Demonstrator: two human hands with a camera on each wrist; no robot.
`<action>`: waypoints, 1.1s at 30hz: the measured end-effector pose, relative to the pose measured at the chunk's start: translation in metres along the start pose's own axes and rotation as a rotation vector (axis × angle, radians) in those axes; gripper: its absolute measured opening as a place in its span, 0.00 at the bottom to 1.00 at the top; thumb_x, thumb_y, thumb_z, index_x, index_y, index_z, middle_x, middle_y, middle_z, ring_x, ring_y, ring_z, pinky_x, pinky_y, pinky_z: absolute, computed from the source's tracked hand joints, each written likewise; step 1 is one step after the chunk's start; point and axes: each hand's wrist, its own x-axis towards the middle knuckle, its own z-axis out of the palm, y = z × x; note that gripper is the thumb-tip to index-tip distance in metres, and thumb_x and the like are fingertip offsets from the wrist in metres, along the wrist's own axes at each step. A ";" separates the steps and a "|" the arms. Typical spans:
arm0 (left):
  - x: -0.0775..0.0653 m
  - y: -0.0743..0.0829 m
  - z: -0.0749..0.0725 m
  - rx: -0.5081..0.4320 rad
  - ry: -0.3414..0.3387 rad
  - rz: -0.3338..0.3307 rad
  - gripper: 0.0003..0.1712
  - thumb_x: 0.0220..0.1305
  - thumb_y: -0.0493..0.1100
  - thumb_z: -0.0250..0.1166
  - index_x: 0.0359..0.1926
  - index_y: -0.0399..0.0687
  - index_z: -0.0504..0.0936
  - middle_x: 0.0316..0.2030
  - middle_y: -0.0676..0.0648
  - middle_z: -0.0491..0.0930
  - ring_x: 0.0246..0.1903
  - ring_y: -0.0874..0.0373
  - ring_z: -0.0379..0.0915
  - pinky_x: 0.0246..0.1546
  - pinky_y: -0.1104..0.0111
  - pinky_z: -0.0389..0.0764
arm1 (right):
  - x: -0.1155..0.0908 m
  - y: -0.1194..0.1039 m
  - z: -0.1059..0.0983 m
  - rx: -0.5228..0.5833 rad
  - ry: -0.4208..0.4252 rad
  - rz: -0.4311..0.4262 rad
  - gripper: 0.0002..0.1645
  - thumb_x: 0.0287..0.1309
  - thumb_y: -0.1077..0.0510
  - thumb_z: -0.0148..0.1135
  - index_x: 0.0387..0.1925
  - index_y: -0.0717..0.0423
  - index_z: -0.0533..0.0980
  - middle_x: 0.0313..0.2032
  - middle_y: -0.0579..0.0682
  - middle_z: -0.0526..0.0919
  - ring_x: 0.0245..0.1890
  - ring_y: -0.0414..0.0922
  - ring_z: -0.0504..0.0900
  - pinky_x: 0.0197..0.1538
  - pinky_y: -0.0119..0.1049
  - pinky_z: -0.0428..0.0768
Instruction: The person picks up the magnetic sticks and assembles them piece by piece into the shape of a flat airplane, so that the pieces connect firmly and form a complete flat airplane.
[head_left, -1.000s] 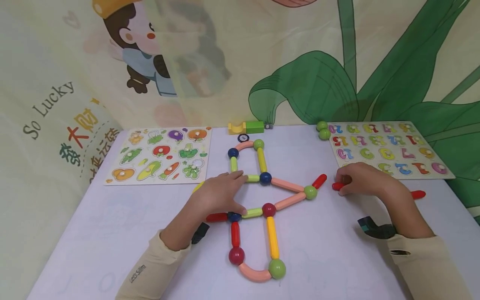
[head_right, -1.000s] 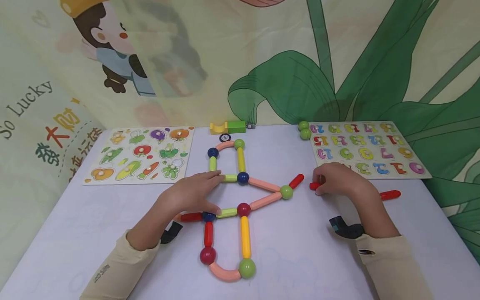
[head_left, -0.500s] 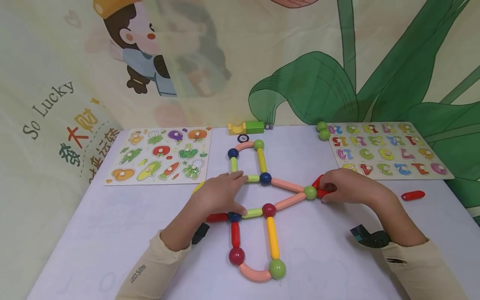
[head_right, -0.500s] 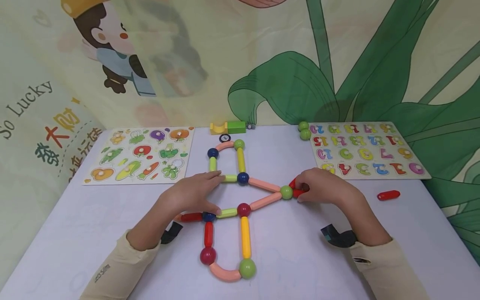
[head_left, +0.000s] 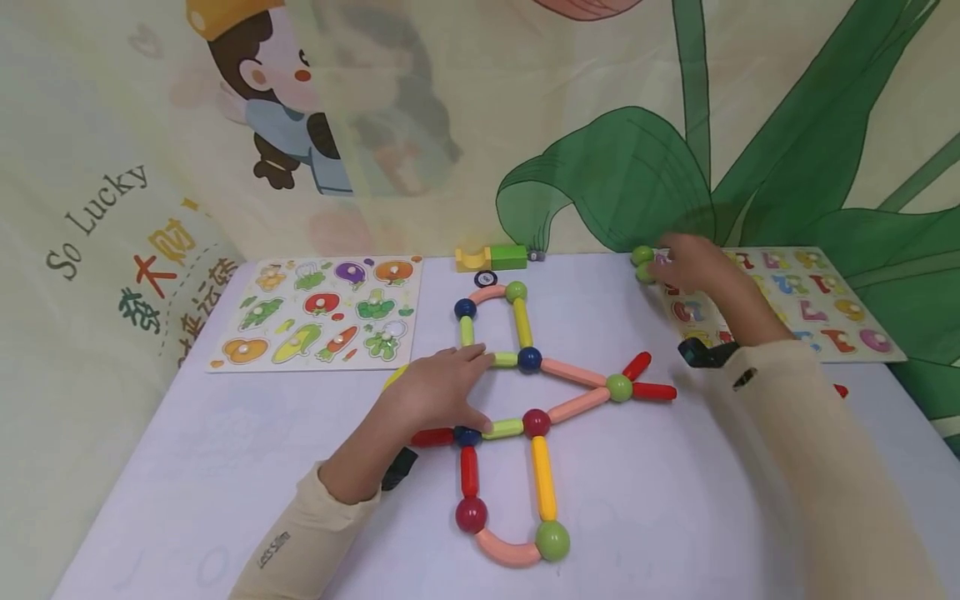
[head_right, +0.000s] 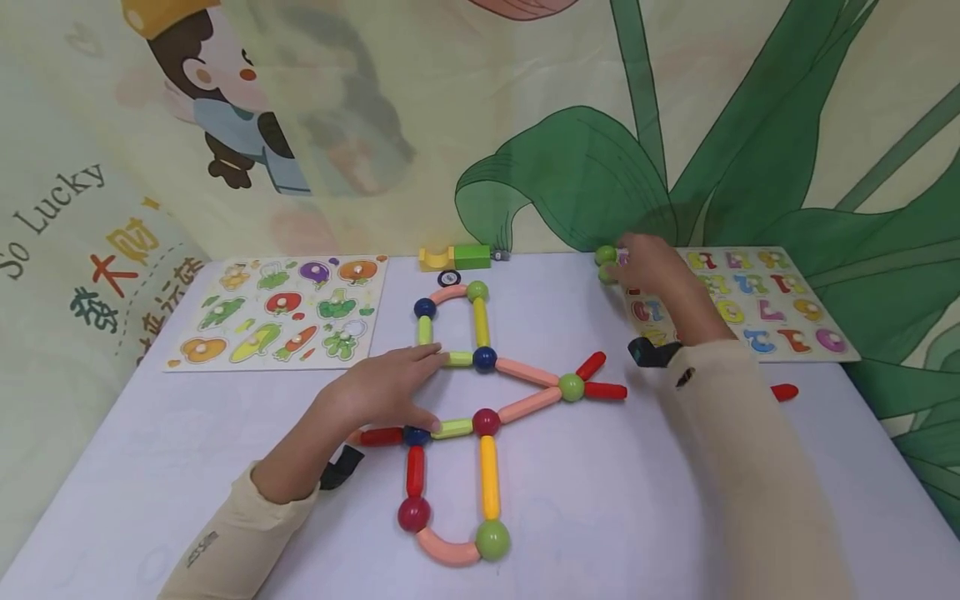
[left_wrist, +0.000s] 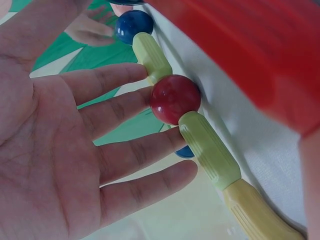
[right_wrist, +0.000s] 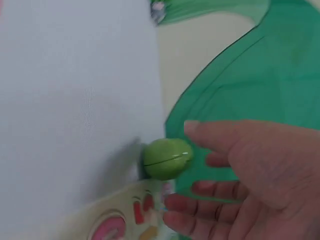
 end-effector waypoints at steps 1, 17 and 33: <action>0.000 0.000 0.000 0.000 0.000 -0.002 0.51 0.40 0.63 0.70 0.66 0.56 0.61 0.65 0.49 0.57 0.62 0.49 0.53 0.48 0.54 0.71 | 0.010 0.001 0.002 0.005 -0.005 0.005 0.33 0.57 0.52 0.56 0.58 0.71 0.61 0.48 0.69 0.69 0.43 0.60 0.69 0.44 0.56 0.71; 0.000 0.000 0.000 0.011 0.014 0.012 0.51 0.40 0.63 0.70 0.65 0.56 0.61 0.65 0.49 0.57 0.62 0.49 0.54 0.49 0.54 0.71 | -0.014 -0.018 0.044 -0.086 -0.086 -0.255 0.20 0.51 0.64 0.63 0.49 0.58 0.75 0.41 0.54 0.76 0.40 0.50 0.70 0.41 0.44 0.73; 0.000 0.001 0.000 0.016 0.012 0.010 0.51 0.40 0.63 0.70 0.65 0.55 0.61 0.65 0.49 0.57 0.62 0.50 0.54 0.49 0.54 0.71 | -0.089 -0.003 0.050 -0.022 -0.077 -0.155 0.24 0.46 0.61 0.68 0.48 0.59 0.74 0.39 0.52 0.76 0.37 0.49 0.71 0.35 0.40 0.76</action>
